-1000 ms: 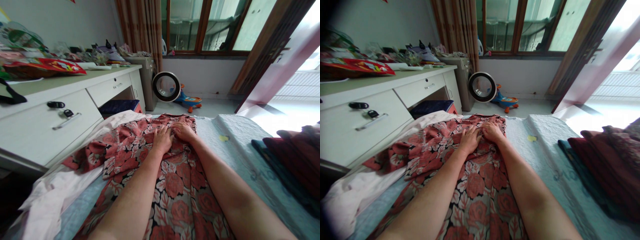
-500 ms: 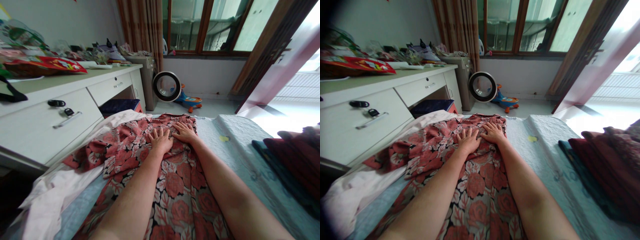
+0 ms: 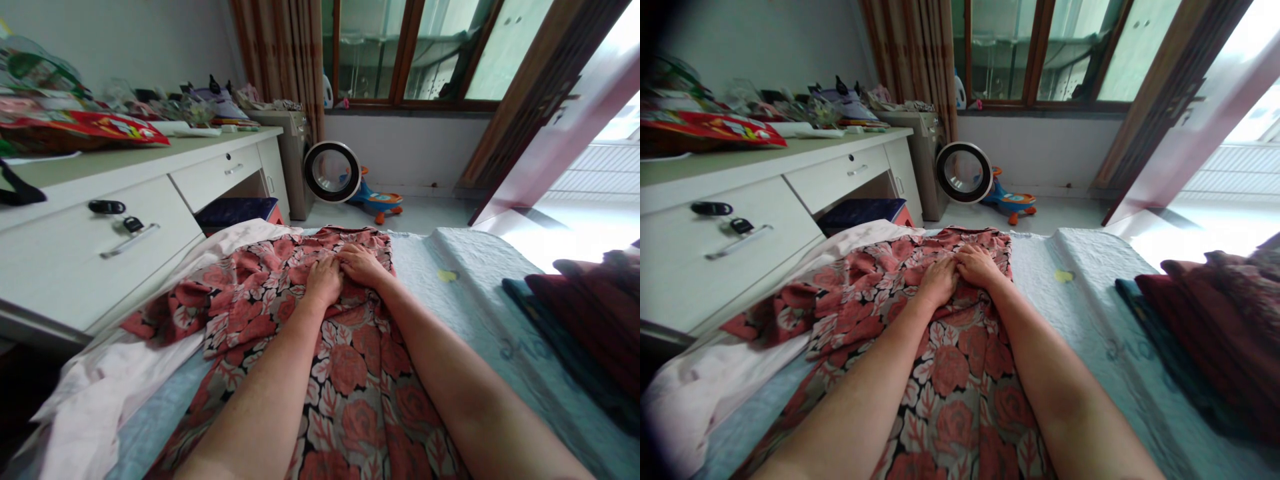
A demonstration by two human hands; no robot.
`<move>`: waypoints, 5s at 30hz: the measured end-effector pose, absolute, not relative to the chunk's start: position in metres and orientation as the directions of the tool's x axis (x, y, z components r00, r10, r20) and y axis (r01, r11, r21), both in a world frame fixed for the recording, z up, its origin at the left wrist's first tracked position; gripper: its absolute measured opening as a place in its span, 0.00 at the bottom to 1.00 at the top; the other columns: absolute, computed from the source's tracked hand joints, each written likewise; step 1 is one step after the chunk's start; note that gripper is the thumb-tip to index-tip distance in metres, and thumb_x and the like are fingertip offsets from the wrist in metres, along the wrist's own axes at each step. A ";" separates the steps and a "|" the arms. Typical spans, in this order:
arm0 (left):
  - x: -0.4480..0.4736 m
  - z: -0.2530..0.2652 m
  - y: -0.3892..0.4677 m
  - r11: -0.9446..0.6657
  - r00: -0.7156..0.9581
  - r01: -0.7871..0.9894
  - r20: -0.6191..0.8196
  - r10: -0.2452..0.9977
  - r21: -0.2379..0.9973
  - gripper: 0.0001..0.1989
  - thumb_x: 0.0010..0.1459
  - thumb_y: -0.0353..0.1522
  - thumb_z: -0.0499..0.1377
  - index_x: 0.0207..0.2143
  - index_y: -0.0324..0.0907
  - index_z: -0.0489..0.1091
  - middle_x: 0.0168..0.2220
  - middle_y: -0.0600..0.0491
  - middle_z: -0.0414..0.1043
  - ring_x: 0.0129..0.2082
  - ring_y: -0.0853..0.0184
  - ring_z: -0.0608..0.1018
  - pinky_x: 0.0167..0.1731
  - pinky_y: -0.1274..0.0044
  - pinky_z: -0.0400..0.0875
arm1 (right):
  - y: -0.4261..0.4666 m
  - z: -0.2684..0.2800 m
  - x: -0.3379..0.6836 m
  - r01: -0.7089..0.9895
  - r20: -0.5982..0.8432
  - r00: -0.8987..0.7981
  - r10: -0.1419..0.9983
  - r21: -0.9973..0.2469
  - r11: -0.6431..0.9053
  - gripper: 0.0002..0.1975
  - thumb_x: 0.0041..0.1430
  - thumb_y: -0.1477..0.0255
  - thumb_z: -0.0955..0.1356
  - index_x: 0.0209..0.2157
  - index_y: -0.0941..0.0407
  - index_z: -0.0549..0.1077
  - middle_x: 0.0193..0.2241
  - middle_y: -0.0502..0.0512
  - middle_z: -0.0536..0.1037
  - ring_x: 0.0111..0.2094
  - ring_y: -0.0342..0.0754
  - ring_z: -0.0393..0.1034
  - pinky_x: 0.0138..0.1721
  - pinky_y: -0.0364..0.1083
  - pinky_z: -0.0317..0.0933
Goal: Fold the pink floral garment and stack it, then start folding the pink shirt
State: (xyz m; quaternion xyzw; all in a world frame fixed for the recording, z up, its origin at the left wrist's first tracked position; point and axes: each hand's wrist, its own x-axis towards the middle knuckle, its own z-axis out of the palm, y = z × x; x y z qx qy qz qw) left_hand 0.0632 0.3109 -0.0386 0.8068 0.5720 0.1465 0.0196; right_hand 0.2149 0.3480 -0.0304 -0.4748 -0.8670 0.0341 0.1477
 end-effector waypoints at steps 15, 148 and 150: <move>0.062 -0.037 0.306 -0.039 0.038 0.979 0.009 0.999 0.200 0.33 0.63 0.49 0.46 0.68 0.48 0.54 0.72 0.51 0.49 0.71 0.47 0.50 0.65 0.47 0.45 | 0.349 -0.034 0.223 0.917 0.073 -0.357 0.931 -0.161 0.364 0.30 0.67 0.53 0.58 0.65 0.49 0.63 0.67 0.55 0.61 0.65 0.58 0.55 0.65 0.63 0.45; 0.071 -0.039 0.301 -0.285 0.290 0.942 -0.003 0.957 0.176 0.34 0.66 0.51 0.44 0.69 0.49 0.52 0.72 0.49 0.46 0.71 0.48 0.50 0.67 0.54 0.47 | 0.369 -0.048 0.267 0.975 0.122 -0.060 0.991 -0.206 0.085 0.30 0.67 0.56 0.58 0.65 0.54 0.61 0.68 0.60 0.57 0.65 0.58 0.55 0.62 0.58 0.53; 0.071 -0.038 0.301 -0.280 0.287 0.942 -0.011 0.958 0.187 0.34 0.66 0.52 0.44 0.69 0.50 0.51 0.72 0.49 0.46 0.71 0.48 0.49 0.67 0.54 0.47 | 0.372 -0.049 0.269 0.974 0.096 -0.050 0.994 -0.216 0.070 0.31 0.67 0.54 0.58 0.66 0.54 0.59 0.69 0.60 0.56 0.66 0.57 0.52 0.64 0.58 0.50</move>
